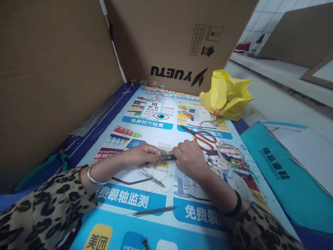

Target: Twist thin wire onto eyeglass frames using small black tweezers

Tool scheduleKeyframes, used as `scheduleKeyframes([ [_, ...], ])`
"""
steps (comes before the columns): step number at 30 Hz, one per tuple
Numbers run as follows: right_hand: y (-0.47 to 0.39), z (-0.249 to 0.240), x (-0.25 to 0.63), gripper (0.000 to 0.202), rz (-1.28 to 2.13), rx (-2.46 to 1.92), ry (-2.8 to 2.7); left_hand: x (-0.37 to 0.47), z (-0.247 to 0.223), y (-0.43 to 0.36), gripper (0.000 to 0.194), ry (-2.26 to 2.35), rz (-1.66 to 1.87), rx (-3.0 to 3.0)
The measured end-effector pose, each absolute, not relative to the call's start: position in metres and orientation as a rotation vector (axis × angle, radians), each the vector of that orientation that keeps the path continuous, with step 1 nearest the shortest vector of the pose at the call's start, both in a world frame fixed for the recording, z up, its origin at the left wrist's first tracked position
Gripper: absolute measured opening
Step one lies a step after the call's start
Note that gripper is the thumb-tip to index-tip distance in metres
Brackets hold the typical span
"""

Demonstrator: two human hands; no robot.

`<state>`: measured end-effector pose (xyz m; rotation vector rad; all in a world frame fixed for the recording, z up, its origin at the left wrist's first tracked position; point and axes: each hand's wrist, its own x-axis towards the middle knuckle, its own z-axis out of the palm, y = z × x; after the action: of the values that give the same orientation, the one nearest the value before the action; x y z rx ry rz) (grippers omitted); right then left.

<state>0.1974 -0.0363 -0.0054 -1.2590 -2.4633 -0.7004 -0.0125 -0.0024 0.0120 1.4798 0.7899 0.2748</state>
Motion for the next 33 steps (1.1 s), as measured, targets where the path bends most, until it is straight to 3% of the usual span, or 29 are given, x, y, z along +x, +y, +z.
scheduleKeyframes([
  [33,-0.0374,-0.0051,0.1969,0.014,-0.683,-1.383,-2.621,-0.0133,0.0121,-0.0015,0.016,0.757,0.265,1.465],
])
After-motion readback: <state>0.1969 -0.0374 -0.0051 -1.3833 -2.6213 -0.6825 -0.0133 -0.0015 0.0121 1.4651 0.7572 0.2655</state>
